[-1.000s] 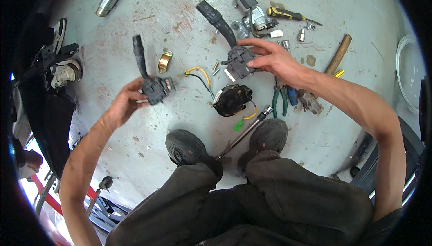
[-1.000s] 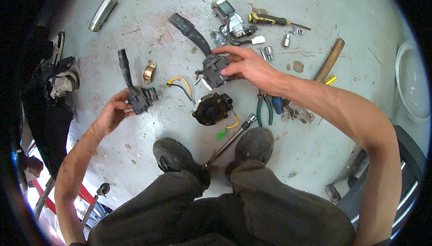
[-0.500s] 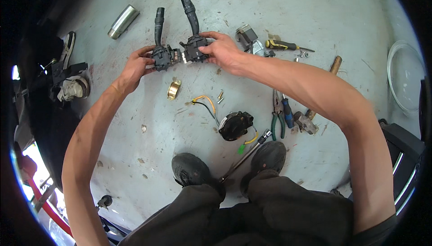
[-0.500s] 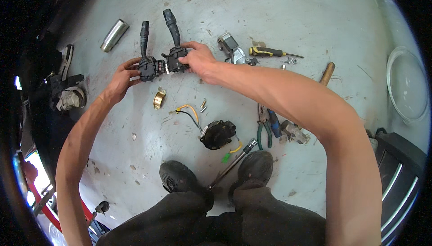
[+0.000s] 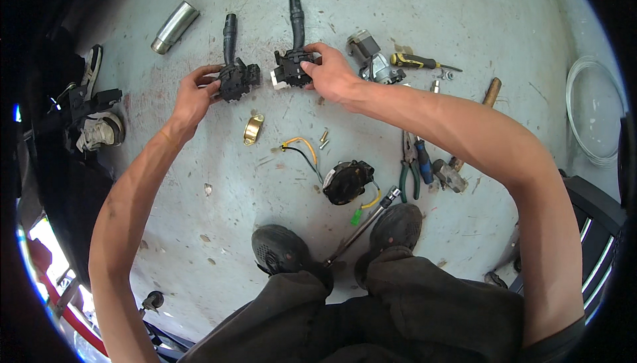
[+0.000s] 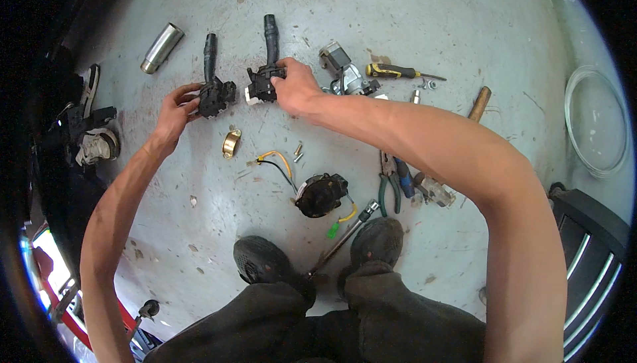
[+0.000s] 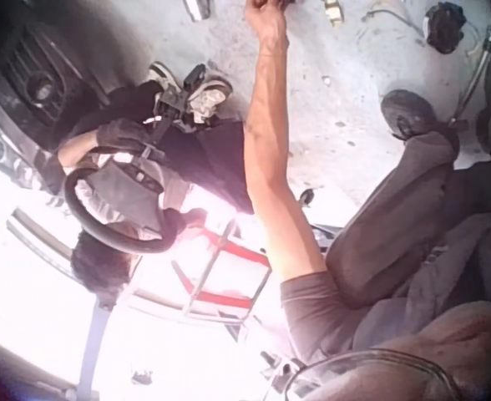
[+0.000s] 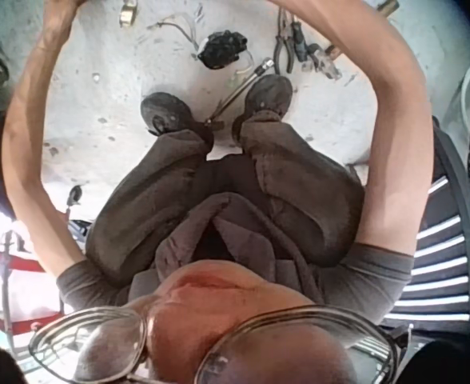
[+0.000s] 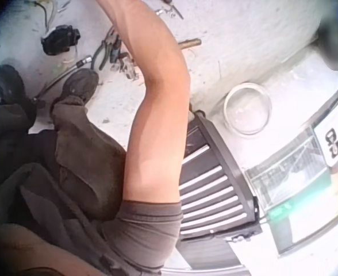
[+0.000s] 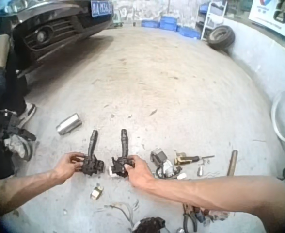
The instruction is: The person sits on the floor of a garage, disassembling and inspecting various car parts, including a steering column and ignition switch. They use tools like pliers and screwdrivers to manipulate the components and then organize the tools and parts.
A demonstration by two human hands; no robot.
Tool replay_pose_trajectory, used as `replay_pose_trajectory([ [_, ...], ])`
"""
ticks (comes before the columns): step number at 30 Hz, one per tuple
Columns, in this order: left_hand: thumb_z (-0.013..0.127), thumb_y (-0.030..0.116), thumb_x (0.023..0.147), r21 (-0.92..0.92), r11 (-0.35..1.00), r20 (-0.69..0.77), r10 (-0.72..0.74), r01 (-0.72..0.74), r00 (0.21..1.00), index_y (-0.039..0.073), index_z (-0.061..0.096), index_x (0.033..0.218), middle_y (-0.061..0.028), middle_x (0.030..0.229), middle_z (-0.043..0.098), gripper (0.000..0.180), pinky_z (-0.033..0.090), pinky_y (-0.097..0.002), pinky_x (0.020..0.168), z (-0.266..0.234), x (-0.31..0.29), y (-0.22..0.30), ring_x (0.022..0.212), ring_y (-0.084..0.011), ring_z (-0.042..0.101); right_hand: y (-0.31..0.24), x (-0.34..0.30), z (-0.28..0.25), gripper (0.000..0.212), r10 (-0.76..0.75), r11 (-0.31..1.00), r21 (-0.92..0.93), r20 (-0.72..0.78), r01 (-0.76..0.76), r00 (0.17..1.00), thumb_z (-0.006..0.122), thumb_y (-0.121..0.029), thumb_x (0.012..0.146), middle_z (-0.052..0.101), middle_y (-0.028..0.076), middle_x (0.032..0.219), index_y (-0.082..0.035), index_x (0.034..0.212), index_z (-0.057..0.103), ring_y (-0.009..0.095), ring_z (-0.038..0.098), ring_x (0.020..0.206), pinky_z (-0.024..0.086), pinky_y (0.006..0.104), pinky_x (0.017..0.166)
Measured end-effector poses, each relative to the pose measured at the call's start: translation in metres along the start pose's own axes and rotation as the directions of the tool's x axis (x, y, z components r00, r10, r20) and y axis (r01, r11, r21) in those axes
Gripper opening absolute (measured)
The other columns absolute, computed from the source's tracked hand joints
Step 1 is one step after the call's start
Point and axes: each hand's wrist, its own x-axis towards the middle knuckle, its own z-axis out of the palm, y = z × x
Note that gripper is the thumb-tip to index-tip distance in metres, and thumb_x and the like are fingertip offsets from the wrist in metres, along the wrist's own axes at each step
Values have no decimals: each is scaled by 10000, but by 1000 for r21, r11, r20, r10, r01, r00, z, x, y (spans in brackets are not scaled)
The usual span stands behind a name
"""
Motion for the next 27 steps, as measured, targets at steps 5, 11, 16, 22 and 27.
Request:
replay_pose_trajectory([
  [5, 524, 17, 1055, 71, 995, -33, 67, -64, 997, 17, 618, 1411, -151, 1222, 664, 368, 585, -342, 947, 0, 1, -6, 1056, -209, 678, -2, -9, -7, 517, -13, 999, -34, 13, 13, 1000, 600, -238, 1056, 624, 235, 1315, -5, 1499, 468, 317, 642, 1135, 521, 426, 959],
  [11, 593, 197, 1068, 132, 984, -158, 139, -119, 977, 45, 595, 1375, -111, 1202, 656, 342, 562, -349, 915, -1, -6, -14, 1046, -195, 655, -41, -44, -64, 681, -199, 853, -463, 139, 241, 970, 629, -376, 1026, 510, 283, 1471, -20, 1552, 383, 429, 517, 1363, 440, 500, 1120],
  [16, 642, 200, 986, 117, 984, -279, 165, -137, 946, 14, 558, 1168, -115, 1048, 615, 273, 523, -331, 782, 9, -30, -29, 858, -168, 609, -42, -54, -148, 794, -401, 683, -673, -19, 285, 916, 695, -499, 963, 565, 286, 1408, 16, 1510, 440, 451, 555, 1319, 464, 491, 1111],
  [22, 672, 90, 890, 351, 905, -110, 293, -239, 950, 18, 543, 1220, -145, 1046, 554, 362, 505, -389, 852, 32, -57, -71, 926, -242, 551, -14, -40, -134, 787, -36, 520, -854, 15, 32, 999, 698, -632, 906, 666, 291, 1308, 33, 1323, 643, 420, 643, 1231, 527, 482, 1036],
  [27, 643, 104, 891, 471, 843, 105, 239, -260, 965, 43, 522, 1294, -205, 1176, 512, 425, 491, -421, 978, 59, -80, -68, 1050, -322, 558, -15, -17, -121, 652, 72, 567, -824, 35, -12, 997, 701, -538, 915, 714, 295, 1189, 53, 1192, 706, 431, 684, 1143, 557, 486, 968],
])
